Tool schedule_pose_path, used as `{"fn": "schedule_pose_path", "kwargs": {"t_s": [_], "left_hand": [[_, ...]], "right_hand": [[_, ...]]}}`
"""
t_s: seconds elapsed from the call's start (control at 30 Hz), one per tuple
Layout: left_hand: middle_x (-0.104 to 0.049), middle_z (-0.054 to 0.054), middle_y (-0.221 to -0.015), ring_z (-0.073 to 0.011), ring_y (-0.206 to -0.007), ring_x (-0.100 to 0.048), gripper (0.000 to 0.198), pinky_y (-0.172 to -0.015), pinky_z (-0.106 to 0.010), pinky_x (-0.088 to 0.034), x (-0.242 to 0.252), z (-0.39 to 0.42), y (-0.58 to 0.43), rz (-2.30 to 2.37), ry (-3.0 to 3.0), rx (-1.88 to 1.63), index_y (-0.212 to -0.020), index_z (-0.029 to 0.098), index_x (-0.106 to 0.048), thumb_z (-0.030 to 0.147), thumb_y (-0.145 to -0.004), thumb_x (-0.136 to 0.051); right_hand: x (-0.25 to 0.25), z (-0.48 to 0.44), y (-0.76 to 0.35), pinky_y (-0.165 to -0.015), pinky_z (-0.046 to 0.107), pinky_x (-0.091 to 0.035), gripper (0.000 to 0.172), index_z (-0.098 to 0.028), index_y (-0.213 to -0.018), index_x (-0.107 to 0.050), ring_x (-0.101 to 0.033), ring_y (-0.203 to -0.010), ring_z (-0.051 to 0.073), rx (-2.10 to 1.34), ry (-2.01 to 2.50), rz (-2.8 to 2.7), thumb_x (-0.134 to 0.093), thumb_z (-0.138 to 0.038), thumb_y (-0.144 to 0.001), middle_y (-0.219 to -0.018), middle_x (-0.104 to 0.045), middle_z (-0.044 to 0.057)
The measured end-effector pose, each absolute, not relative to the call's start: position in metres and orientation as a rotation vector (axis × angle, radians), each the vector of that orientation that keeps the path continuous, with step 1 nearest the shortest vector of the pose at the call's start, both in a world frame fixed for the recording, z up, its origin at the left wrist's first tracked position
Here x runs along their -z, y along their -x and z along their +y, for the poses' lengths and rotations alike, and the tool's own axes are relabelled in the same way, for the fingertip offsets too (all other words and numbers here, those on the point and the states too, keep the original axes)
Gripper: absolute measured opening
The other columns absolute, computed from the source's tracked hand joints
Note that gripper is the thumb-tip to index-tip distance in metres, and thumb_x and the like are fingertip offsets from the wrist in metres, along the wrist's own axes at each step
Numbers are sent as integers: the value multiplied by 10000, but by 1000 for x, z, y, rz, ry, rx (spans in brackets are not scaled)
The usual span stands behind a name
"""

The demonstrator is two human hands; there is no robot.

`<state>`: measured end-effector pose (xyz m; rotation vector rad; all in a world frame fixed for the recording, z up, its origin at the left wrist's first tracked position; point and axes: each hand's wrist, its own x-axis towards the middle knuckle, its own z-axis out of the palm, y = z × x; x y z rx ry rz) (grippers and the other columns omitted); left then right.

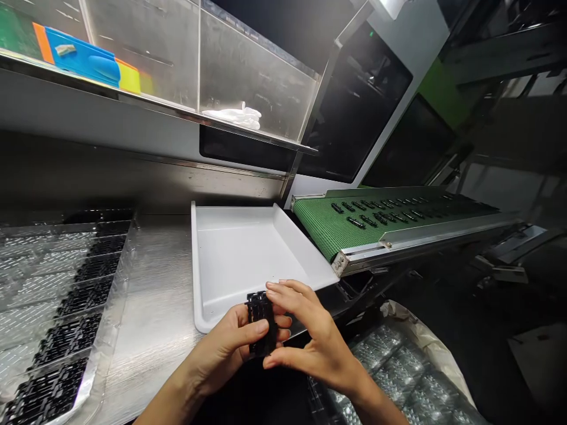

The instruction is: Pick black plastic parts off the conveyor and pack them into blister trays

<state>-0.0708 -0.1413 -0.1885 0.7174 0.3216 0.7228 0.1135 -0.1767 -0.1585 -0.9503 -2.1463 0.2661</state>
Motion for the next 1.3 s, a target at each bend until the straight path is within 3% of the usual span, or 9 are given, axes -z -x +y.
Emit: {"fn": "schedule_pose_path", "kwargs": {"t_s": [0.1, 0.2, 0.3, 0.43, 0.7, 0.87, 1.0, 1.1, 1.3], "left_hand": [[-760, -60, -918, -175, -816, -704, 325, -761, -266, -553, 195, -137, 67, 399, -682, -726, -954, 181, -745, 308, -676, -857], [-766, -74, -932, -185, -829, -710, 362, -808, -286, -550, 197, -135, 64, 458, -677, -715, -963, 169, -742, 315, -657, -870], [-765, -82, -962, -203, -861, -709, 382, -833, -311, -546, 195, -134, 64, 492, -705, -711, -977, 170, -739, 333, -656, -868], [-760, -98, -989, -256, -963, -685, 421, -883, -360, -531, 193, -130, 65, 529, -743, -727, -969, 169, -740, 391, -635, -869], [-701, -83, -1143, -274, -1141, -599, 332, -953, -359, -504, 191, -121, 71, 528, -809, -830, -1002, 192, -733, 412, -757, -771], [-703, -87, -1044, -245, -998, -649, 272, -863, -368, -544, 190, -123, 65, 433, -787, -637, -963, 174, -723, 323, -746, -792], [-706, -86, -1008, -186, -871, -669, 260, -799, -305, -539, 190, -134, 62, 370, -814, -569, -992, 156, -712, 295, -777, -761], [-715, -68, -960, -162, -817, -665, 263, -766, -280, -538, 190, -142, 63, 367, -799, -627, -982, 162, -714, 292, -762, -773], [-732, -75, -927, -168, -841, -673, 258, -714, -224, -525, 188, -150, 67, 401, -785, -713, -952, 150, -733, 296, -748, -792]], "right_hand": [[146, -152, -132, -1108, 351, -385, 705, -245, -1312, -557, -473, -1304, 235, -335, 1046, -2274, -818, -474, -698, -1373, -563, 60], [119, -102, -176, -1046, 277, -425, 278, -286, -1153, -662, -563, -1201, 170, -2, 1712, -1998, -649, -387, -895, -1271, -640, -9], [90, -49, -231, -1070, 447, -373, 278, -157, -1213, -610, -511, -1241, 252, 242, 2069, -1601, -478, -262, -992, -1327, -570, 128], [69, -13, -280, -943, 466, -485, 270, -151, -1157, -604, -597, -1078, 235, 269, 2276, -1429, -588, -323, -948, -1211, -601, 96], [71, -76, -222, -868, 266, -482, 227, -183, -1044, -634, -612, -992, 160, 53, 1926, -1977, -413, -208, -999, -1053, -656, 44], [85, -158, -146, -864, 248, -474, 200, -201, -1068, -612, -607, -945, 144, -644, 1219, -2577, -427, -180, -996, -1019, -645, 31], [111, -178, -124, -778, 231, -508, 143, -211, -1066, -606, -636, -840, 144, -493, 1304, -2270, -564, -167, -936, -939, -671, 7], [129, -179, -122, -802, 252, -547, 234, -217, -1136, -604, -673, -860, 169, -332, 1250, -2127, -635, -239, -906, -997, -705, 23], [143, -185, -121, -1075, 368, -456, 814, -242, -1451, -399, -522, -1280, 260, -138, 1045, -2252, -789, -416, -758, -1391, -546, 96]]}}
